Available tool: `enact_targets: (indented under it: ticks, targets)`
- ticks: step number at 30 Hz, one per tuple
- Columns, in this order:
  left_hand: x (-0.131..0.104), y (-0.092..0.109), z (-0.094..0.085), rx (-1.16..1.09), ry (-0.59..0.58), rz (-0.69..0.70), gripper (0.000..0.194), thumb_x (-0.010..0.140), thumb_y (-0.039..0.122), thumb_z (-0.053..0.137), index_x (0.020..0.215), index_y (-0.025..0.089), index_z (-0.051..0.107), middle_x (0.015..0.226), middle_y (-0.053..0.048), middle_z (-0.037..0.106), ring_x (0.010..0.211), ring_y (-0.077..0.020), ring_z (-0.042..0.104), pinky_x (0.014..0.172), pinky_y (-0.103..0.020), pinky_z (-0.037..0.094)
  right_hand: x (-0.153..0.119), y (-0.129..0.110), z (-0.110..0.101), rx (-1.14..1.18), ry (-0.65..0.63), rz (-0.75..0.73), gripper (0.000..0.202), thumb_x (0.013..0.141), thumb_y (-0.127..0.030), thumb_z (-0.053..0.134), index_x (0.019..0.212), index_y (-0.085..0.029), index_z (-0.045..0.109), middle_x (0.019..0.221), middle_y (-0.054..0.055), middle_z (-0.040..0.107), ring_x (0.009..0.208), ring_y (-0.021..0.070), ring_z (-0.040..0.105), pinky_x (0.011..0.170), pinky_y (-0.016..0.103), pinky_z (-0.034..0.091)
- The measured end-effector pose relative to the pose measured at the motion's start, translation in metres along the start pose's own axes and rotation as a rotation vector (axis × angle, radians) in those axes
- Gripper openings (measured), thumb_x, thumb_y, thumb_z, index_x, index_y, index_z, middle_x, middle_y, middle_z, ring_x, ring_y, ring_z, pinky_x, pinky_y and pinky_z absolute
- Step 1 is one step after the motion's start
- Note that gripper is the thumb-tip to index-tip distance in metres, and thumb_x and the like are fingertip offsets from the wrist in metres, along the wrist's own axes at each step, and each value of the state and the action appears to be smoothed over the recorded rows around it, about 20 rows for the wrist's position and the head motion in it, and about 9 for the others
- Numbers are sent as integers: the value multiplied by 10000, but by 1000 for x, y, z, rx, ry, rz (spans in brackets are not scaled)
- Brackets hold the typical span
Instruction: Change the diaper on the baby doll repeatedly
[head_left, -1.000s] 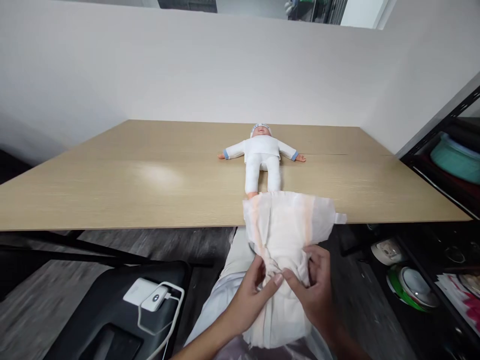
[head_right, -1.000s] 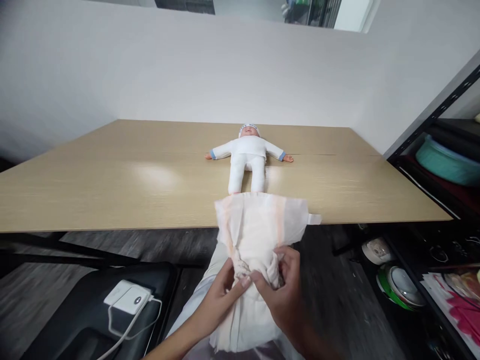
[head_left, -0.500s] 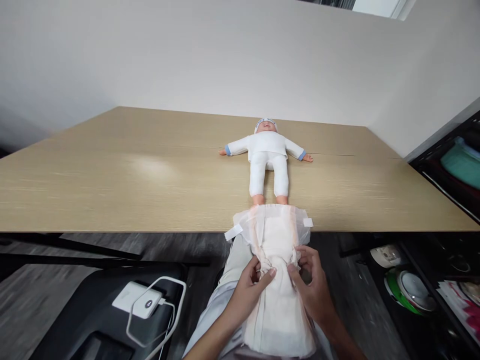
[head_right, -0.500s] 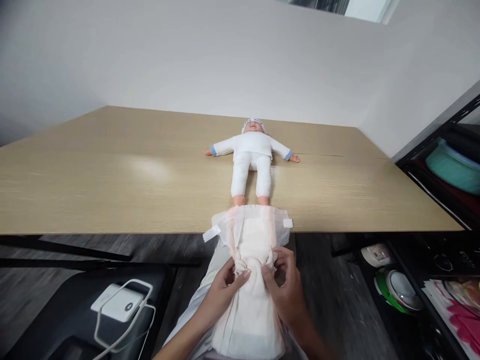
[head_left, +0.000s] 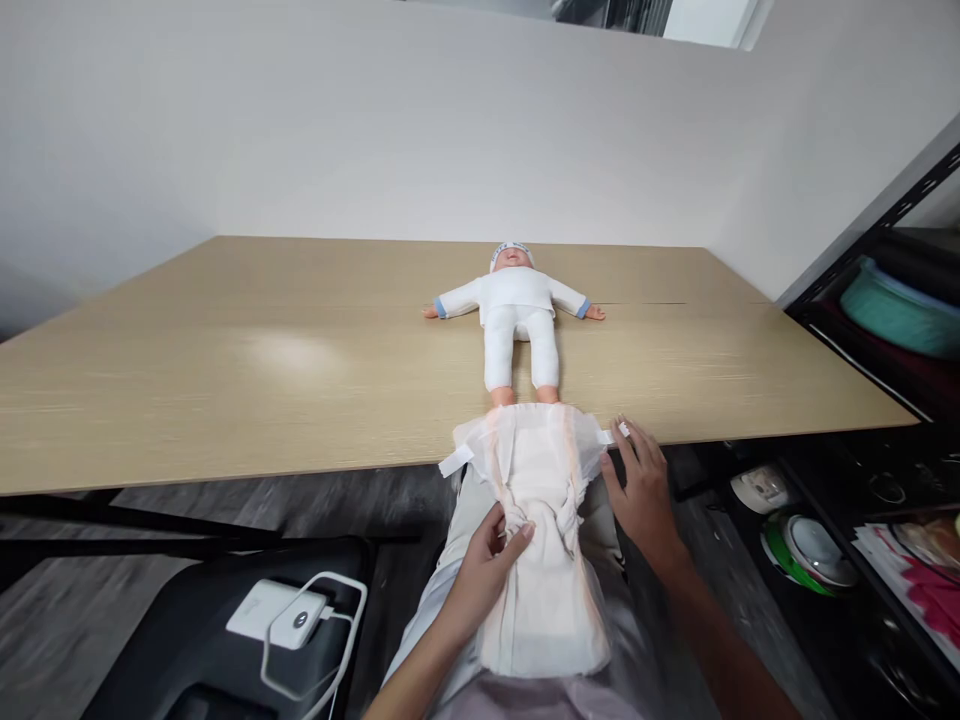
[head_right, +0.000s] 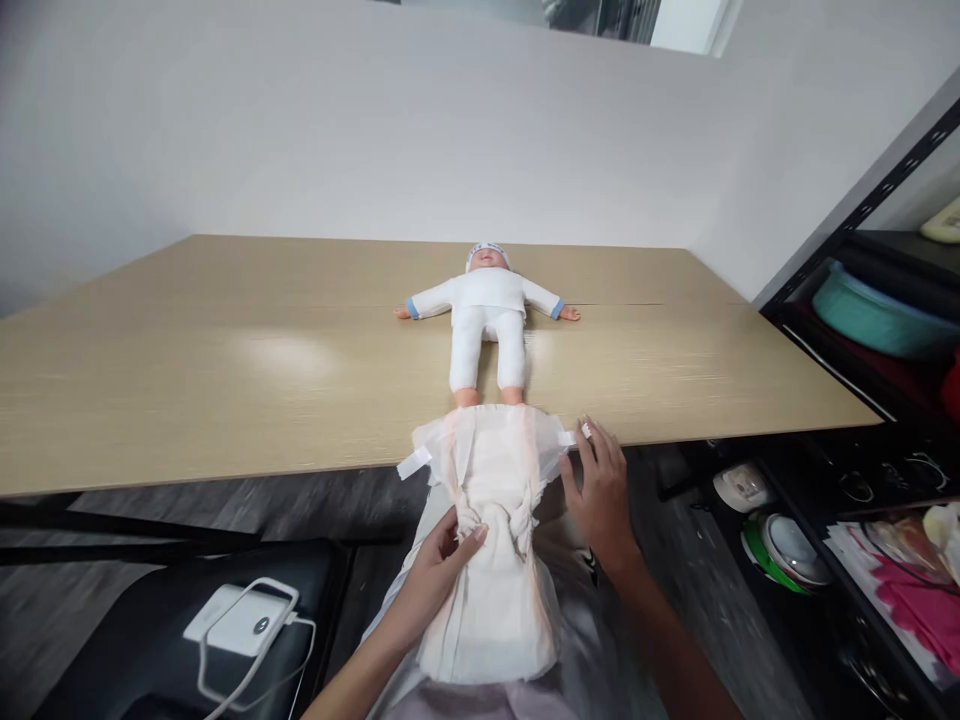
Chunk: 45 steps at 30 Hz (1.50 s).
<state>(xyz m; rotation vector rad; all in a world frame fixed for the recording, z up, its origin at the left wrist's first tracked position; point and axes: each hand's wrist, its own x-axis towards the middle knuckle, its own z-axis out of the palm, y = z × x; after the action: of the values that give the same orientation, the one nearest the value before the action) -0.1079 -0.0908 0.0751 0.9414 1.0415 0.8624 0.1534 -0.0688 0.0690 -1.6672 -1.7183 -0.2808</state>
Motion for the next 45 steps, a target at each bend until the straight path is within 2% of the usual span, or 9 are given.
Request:
enact_targets:
  ticks: [7, 14, 21, 25, 28, 32, 36, 40, 45]
  targets:
    - [0, 4, -1, 20, -3, -17, 611, 783, 661, 895, 1111, 171, 735, 1079, -74, 762, 1024, -247, 684, 923, -307, 539, -5, -15, -13, -24, 78, 117, 492, 1091, -392, 588, 1533, -176, 594, 1586, 229, 576, 1511, 391, 495, 1205, 681, 458]
    - [5, 5, 4, 147, -21, 93, 626, 855, 707, 789, 1186, 182, 705, 1142, -103, 765, 1062, -279, 704, 984, -377, 556, 35, -82, -9, 235, -300, -220, 539, 1102, -335, 549, 1621, -192, 516, 1683, 127, 535, 1607, 283, 423, 1334, 523, 384]
    - [-13, 65, -38, 1101, -101, 297, 323, 1068, 531, 582, 1084, 252, 745, 995, -59, 792, 949, -282, 731, 898, -388, 531, 42, -92, 28, 162, -426, -260, 626, 1104, -380, 568, 1691, -202, 447, 1765, 133, 424, 1640, 308, 379, 1345, 555, 347]
    - [33, 117, -62, 1322, 28, 642, 188, 1093, 327, 539, 1131, 213, 684, 1087, -95, 761, 1025, -286, 711, 945, -415, 561, 35, -94, 29, 155, -410, -251, 616, 1118, -410, 546, 1694, -215, 446, 1769, 127, 420, 1653, 300, 359, 1346, 555, 341]
    - [94, 147, -63, 1470, 37, 849, 430, 995, 102, 546, 1405, 205, 624, 1488, -153, 652, 1355, -339, 611, 1150, -493, 499, 35, -94, 28, 158, -412, -256, 607, 1119, -409, 546, 1691, -225, 452, 1766, 121, 427, 1652, 296, 364, 1338, 556, 355]
    - [158, 172, -44, 1804, -218, 1002, 836, 873, -15, 612, 1646, 275, 478, 1778, -131, 379, 1579, -381, 444, 1235, -502, 417, 36, -93, 28, 153, -412, -267, 635, 1106, -388, 575, 1705, -237, 429, 1767, 120, 426, 1651, 297, 369, 1328, 558, 374]
    - [188, 182, -24, 1968, -531, 1105, 1077, 757, -41, 718, 1706, 352, 393, 1844, -68, 246, 1668, -370, 315, 1283, -484, 354, 36, -90, 27, 183, -407, -272, 618, 1099, -349, 578, 1695, -256, 445, 1750, 103, 459, 1648, 292, 374, 1315, 551, 406]
    - [206, 183, -17, 1793, -682, 1168, 840, 745, 48, 789, 1523, 312, 616, 1792, -58, 386, 1618, -382, 379, 1276, -494, 335, 35, -89, 24, 235, -429, -261, 595, 1092, -351, 591, 1671, -271, 484, 1723, 94, 499, 1610, 311, 439, 1275, 559, 469]
    - [217, 182, -11, 1523, -705, 1176, 360, 954, 162, 650, 1275, 300, 734, 1493, -74, 710, 1306, -346, 595, 1135, -493, 400, 42, -89, 22, 238, -469, -249, 677, 1067, -406, 639, 1704, -293, 440, 1701, 100, 525, 1572, 354, 494, 1238, 596, 516]
